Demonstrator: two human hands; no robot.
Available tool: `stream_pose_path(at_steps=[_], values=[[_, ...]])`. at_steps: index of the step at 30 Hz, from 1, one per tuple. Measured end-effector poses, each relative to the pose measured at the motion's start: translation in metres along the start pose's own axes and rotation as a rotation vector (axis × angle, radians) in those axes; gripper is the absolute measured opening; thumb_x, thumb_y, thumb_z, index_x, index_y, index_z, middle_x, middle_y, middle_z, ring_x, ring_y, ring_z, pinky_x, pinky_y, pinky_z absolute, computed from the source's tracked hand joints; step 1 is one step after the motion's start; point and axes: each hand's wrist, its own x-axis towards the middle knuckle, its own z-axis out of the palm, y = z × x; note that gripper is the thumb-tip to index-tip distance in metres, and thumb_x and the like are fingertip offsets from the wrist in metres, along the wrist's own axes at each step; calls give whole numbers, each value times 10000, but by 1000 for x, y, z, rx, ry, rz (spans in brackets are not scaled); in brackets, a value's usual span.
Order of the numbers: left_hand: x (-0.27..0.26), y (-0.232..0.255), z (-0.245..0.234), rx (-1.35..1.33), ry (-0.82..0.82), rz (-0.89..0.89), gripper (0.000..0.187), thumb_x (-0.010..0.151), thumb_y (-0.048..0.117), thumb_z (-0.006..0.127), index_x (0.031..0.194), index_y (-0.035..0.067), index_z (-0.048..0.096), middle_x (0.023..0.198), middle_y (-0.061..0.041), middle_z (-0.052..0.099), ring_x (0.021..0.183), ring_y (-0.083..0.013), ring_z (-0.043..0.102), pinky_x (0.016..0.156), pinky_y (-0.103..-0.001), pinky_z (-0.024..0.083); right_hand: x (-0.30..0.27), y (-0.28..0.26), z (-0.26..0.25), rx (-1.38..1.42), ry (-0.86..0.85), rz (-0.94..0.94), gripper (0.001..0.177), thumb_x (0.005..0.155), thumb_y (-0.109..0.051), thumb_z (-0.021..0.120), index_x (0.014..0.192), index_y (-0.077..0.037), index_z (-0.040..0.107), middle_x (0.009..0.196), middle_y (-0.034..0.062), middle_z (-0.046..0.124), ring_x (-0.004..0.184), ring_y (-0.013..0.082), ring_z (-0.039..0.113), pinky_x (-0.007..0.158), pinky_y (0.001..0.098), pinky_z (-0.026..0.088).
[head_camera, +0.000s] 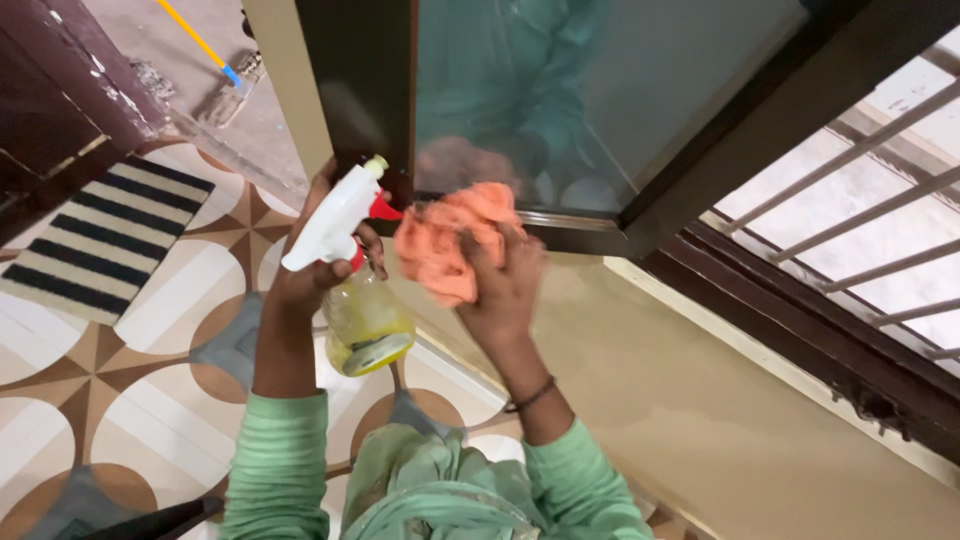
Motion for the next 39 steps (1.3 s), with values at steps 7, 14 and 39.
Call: stream_pose_path(at_steps=[7,14,39], values=[[-4,-9,-1,-80,-2,7,1426,704,613,902,1656,12,28,1385,-175,576,775,-193,698,697,-359,641,-21,65,-54,-129,237,235,597,841,-94,762,1414,-93,596,1536,230,466,1310,406,480,1098,490,421],[0,-23,-9,-162,-59,15,1385,738,607,888,1636,30,4,1409,-185,523,780,-200,710,707,-360,647,-9,23,-7,61,264,264,582,816,-93,766,1375,-79,604,1496,229,461,1315,402,506,1077,468,457],[1,-23,-21,-246,-150,39,1371,772,623,877,1662,40,12,1455,-109,526,783,-181,686,733,-355,635,92,-1,35,-473,99,1,570,995,-457,687,1536,-311,585,1657,112,379,1566,442,241,1280,610,31]])
